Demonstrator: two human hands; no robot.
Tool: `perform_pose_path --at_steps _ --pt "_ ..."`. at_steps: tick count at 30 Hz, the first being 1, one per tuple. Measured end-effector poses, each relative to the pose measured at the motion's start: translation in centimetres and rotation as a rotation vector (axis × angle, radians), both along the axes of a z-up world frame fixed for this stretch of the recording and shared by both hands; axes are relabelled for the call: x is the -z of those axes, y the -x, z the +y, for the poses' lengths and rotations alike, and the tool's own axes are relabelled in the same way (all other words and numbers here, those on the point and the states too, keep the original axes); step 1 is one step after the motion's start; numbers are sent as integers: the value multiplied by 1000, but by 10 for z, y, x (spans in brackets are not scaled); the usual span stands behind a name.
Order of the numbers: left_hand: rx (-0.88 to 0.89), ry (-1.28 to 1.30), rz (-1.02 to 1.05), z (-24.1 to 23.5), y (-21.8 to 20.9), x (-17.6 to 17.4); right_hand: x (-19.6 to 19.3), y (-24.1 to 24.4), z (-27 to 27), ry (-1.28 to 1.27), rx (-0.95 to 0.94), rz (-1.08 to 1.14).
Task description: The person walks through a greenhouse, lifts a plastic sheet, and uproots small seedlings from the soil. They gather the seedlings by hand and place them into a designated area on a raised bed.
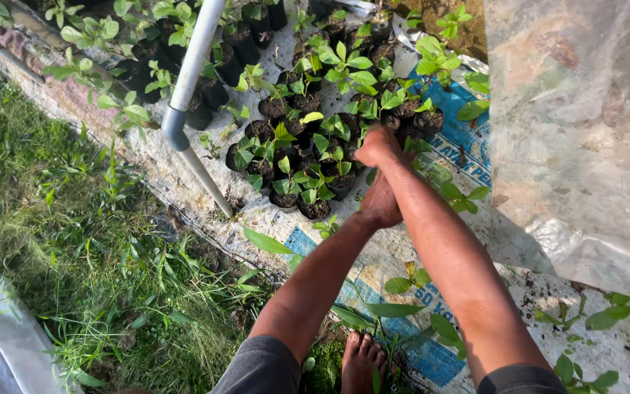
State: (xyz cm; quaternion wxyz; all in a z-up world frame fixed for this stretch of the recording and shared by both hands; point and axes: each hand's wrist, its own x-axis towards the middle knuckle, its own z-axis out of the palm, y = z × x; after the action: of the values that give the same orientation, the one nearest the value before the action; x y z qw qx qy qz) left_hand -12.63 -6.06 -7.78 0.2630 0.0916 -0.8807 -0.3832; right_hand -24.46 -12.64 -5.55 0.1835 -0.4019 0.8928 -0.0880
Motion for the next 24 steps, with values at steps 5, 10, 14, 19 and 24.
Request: perform_pose_path --at_steps 5,10,14,19,24 --pt "-109 -34 -81 -8 1 -7 -56 13 28 56 96 -96" --pt "-188 -163 -332 -34 1 -68 -120 14 82 815 -50 26" --pt "-183 38 -171 -61 -14 -150 -151 3 113 916 -39 83" --pt "-152 297 -108 -84 -81 -241 -178 -19 142 1016 -177 -29" --pt "30 216 -253 -29 -220 -297 -197 -40 154 602 -410 74"
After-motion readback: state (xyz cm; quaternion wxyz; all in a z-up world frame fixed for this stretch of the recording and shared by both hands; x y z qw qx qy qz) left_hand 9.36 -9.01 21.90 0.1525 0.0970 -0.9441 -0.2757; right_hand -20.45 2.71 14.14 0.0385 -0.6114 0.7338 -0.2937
